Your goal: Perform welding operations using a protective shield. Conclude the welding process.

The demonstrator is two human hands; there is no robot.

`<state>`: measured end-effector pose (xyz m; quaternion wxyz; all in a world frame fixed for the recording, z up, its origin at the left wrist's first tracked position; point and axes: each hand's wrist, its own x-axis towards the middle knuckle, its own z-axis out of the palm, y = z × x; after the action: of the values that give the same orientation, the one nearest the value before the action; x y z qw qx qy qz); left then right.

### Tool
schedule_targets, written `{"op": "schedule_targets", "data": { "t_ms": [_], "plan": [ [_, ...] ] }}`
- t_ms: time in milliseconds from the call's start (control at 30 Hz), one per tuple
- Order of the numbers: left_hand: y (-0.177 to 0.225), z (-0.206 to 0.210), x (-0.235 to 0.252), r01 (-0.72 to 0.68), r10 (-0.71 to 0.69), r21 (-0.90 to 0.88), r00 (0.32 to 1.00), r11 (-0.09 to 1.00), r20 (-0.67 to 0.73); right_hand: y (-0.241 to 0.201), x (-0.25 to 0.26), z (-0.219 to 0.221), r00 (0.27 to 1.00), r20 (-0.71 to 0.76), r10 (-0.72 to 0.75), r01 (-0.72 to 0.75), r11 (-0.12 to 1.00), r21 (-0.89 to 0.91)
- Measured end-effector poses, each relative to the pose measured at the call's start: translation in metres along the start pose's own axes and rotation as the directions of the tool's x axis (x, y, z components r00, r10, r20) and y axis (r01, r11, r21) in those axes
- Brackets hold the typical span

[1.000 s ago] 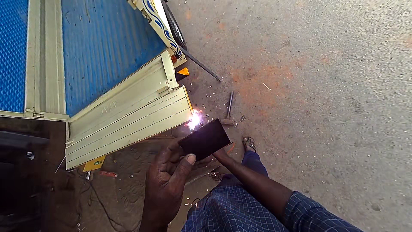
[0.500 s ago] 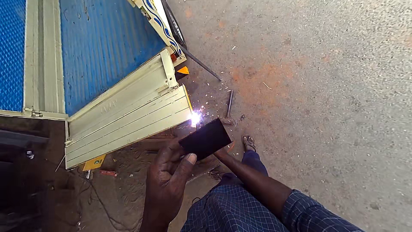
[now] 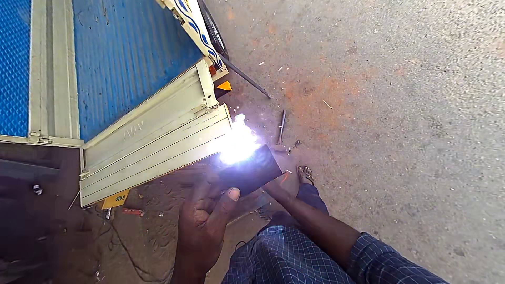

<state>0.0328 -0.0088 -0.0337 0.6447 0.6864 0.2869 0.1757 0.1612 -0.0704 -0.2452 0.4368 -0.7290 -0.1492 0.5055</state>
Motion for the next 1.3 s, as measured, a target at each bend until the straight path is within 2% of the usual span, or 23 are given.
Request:
{"op": "schedule_targets", "data": {
  "t_ms": [67,167,233,267,300,333,367,400,433,467,567,633,667,700,733,767,800,867,967,1100,1167,1200,1300],
  "plan": [
    [0.000,-0.001,0.000,0.003,-0.003,-0.001,1.000,1.000,0.009,0.042,0.013,0.025,0.966,-0.155,-0.207,0.204,0.978,-0.036],
    [0.000,-0.001,-0.001,0.004,-0.004,-0.002,1.000,1.000,0.005,0.036,0.010,0.018,0.996,-0.030,-0.079,0.079,0.997,-0.003],
    [-0.001,0.000,-0.001,0.009,-0.009,0.006,1.000,1.000,-0.005,0.042,0.005,0.018,0.973,-0.083,-0.215,0.215,0.976,-0.007],
    [-0.001,0.000,-0.001,0.009,-0.009,0.002,1.000,1.000,-0.007,0.054,0.011,0.025,0.917,-0.179,-0.357,0.354,0.934,-0.050],
    [-0.001,-0.001,-0.002,0.010,-0.010,-0.001,1.000,1.000,-0.009,0.065,0.021,0.034,0.803,-0.317,-0.505,0.492,0.862,-0.124],
    [-0.001,-0.001,-0.002,0.014,-0.014,0.006,1.000,1.000,-0.015,0.028,0.005,0.010,0.976,-0.060,-0.211,0.205,0.974,-0.094],
    [-0.001,-0.001,-0.001,0.019,-0.018,0.012,1.000,1.000,-0.020,0.005,0.006,-0.001,0.997,0.076,0.035,-0.028,0.996,-0.084],
    [-0.001,-0.001,-0.001,0.021,-0.020,0.012,1.000,1.000,-0.020,0.005,0.015,0.003,0.985,0.108,0.135,-0.125,0.987,-0.096],
    [-0.001,-0.001,-0.001,0.019,-0.019,0.008,1.000,1.000,-0.017,0.028,0.030,0.019,0.994,0.048,0.095,-0.089,0.990,-0.110],
    [-0.002,-0.001,-0.001,0.015,-0.015,0.000,1.000,1.000,-0.010,0.071,0.052,0.047,0.987,-0.132,-0.091,0.075,0.989,-0.124],
    [-0.002,-0.001,-0.001,0.012,-0.012,-0.008,1.000,1.000,-0.005,0.118,0.083,0.069,0.963,-0.175,-0.207,0.198,0.978,-0.071],
    [-0.002,-0.001,-0.002,0.011,-0.011,-0.015,1.000,1.000,-0.008,0.109,0.076,0.067,0.952,-0.211,-0.223,0.197,0.971,-0.137],
    [-0.002,-0.001,-0.002,0.009,-0.010,-0.021,1.000,1.000,-0.010,0.083,0.058,0.054,0.979,-0.150,-0.137,0.107,0.975,-0.195],
    [-0.002,-0.001,-0.002,0.009,-0.010,-0.026,1.000,1.000,-0.012,0.035,0.039,0.023,0.981,0.114,0.159,-0.130,0.966,-0.224],
    [-0.002,-0.001,-0.001,0.009,-0.009,-0.028,1.000,1.000,-0.012,0.019,0.032,0.013,0.953,0.177,0.244,-0.201,0.953,-0.228],
    [-0.002,-0.002,-0.001,0.005,-0.005,-0.028,1.000,1.000,-0.009,0.031,0.030,0.021,0.982,0.103,0.161,-0.138,0.969,-0.205],
    [-0.003,-0.003,-0.001,-0.002,0.002,-0.032,1.000,0.999,-0.003,0.066,0.038,0.042,0.996,-0.078,-0.053,0.039,0.984,-0.173],
    [-0.003,-0.004,-0.002,-0.006,0.006,-0.032,1.000,0.999,-0.004,0.102,0.054,0.059,0.967,-0.166,-0.193,0.171,0.976,-0.136],
    [-0.004,-0.004,-0.002,0.003,-0.003,-0.015,1.000,1.000,-0.015,0.088,0.047,0.053,0.964,-0.181,-0.196,0.175,0.976,-0.126],
    [-0.003,-0.004,-0.002,0.017,-0.017,-0.004,0.999,1.000,-0.042,-0.010,0.005,-0.001,0.986,0.069,0.154,-0.148,0.985,-0.083],
    [-0.003,-0.004,-0.001,0.029,-0.029,0.001,0.998,1.000,-0.060,0.023,0.024,0.019,0.999,-0.032,0.010,-0.014,0.990,-0.143],
    [-0.003,-0.005,-0.001,0.029,-0.029,0.003,0.998,1.000,-0.055,0.066,0.047,0.049,0.934,-0.281,-0.218,0.175,0.970,-0.171],
    [-0.004,-0.007,-0.001,0.019,-0.019,0.003,0.999,1.000,-0.045,0.090,0.072,0.056,0.968,-0.198,-0.154,0.140,0.986,-0.086]
  ]
}}
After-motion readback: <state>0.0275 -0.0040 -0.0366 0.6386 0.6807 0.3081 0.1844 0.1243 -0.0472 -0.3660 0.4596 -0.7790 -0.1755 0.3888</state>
